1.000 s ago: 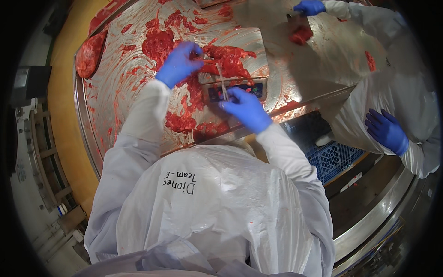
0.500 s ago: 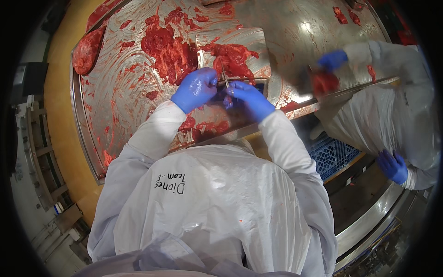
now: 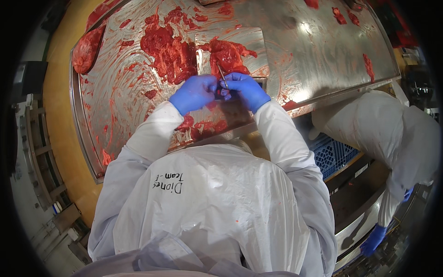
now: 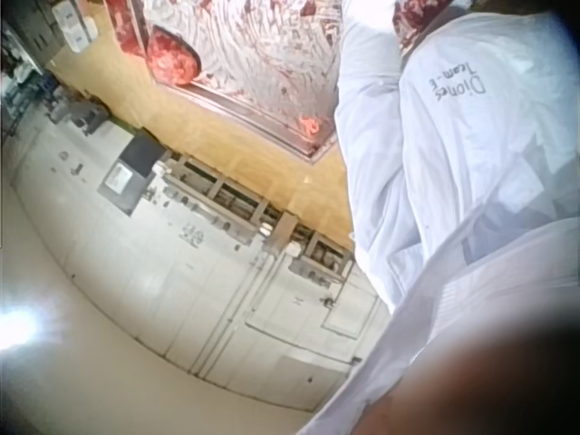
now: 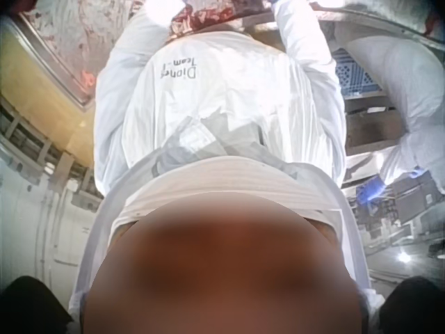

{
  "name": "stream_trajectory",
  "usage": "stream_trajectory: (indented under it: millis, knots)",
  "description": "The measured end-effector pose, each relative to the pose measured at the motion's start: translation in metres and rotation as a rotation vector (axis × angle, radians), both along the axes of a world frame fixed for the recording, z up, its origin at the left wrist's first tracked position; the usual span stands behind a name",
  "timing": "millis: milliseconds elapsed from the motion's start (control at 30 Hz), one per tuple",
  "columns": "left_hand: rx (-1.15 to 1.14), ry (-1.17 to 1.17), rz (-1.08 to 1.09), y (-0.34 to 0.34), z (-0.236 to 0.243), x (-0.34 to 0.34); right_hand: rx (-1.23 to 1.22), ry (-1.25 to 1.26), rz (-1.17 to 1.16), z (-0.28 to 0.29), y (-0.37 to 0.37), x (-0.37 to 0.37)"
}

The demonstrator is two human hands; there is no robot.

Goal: The person uses a knife to cut portions of raw red meat on a digital scale placed on a stainless steel table. They repeatedly pick up pieces of meat, trim or divide them, and place them on the scale, then move the cut pieces aside on the table.

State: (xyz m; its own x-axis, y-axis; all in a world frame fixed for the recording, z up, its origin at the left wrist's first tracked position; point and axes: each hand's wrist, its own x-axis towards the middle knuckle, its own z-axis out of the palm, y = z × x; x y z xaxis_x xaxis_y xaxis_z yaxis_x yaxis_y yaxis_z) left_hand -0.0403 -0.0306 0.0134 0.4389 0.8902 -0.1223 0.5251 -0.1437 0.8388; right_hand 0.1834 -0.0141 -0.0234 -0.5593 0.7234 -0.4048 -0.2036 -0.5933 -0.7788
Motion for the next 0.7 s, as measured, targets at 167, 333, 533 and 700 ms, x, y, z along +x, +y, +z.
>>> stream_trajectory:
  millis: [167, 333, 533, 700]
  knots:
    - [-0.094, -0.02, 0.211, 0.012, -0.005, -0.054, -0.141, 0.143, 0.146, 0.0, -0.026, 0.024]
    - [-0.26, -0.256, 0.151, 0.0, -0.016, -0.032, -0.238, 0.25, 0.057, 0.001, -0.014, 0.003]
    - [-0.303, -0.144, 0.371, -0.007, -0.048, -0.113, -0.167, 0.014, -0.062, 0.024, 0.005, 0.01]
    - [0.178, 0.424, 0.378, -0.02, -0.079, -0.214, 0.207, -0.272, 0.416, 0.028, -0.018, 0.031]
